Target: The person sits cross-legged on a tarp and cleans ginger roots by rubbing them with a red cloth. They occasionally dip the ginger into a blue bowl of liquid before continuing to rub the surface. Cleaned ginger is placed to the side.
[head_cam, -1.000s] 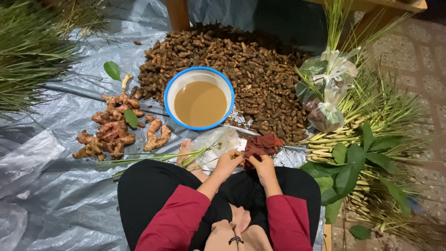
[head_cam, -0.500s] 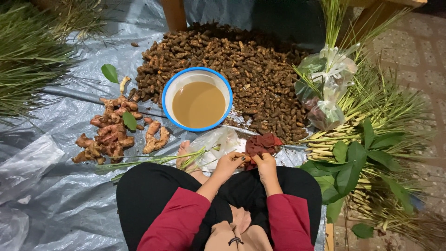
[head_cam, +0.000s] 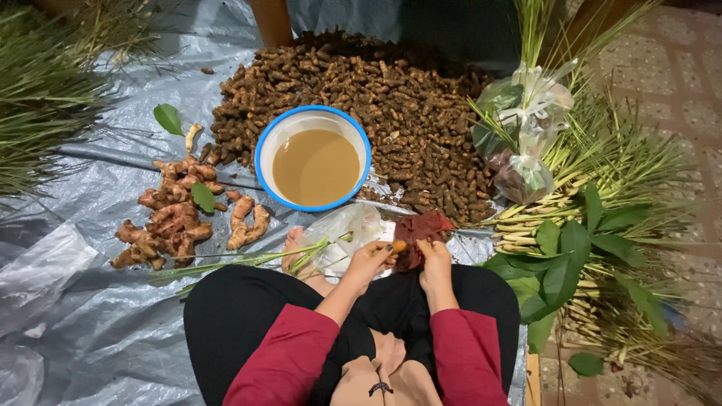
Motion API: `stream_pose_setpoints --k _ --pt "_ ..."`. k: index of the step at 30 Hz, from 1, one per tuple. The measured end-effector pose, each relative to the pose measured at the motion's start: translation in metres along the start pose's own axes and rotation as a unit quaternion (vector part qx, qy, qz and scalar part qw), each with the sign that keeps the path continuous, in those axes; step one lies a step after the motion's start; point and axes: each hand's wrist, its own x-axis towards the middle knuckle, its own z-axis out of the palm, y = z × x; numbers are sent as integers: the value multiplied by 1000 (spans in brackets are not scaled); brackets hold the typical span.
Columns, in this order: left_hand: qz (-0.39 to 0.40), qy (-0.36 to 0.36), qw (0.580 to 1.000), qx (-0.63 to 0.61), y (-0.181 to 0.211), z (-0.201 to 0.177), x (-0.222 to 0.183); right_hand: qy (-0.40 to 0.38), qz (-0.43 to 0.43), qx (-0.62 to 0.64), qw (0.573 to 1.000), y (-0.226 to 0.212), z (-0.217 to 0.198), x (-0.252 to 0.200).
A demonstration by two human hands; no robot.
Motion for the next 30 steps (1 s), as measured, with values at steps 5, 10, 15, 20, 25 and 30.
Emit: stream_pose_setpoints --k 5,10,15,20,25,30 --pt "31 32 995 86 31 8 -17 -45 25 18 998 -6 -1 -5" --pt "72 67 961 257 28 6 -16 -97 -6 -87 992 -28 14 -26" --pt "111 65 936 326 37 7 -22 -165 -54 -231 957 -30 17 -32" --pt "141 38 916 373 40 11 -28 -134 -90 -330 930 17 -12 5" --pt "169 18 895 412 32 12 -22 -89 -100 -383 914 16 -14 6" --pt "57 17 961 271 32 11 -18 -13 -48 -191 980 34 -16 22"
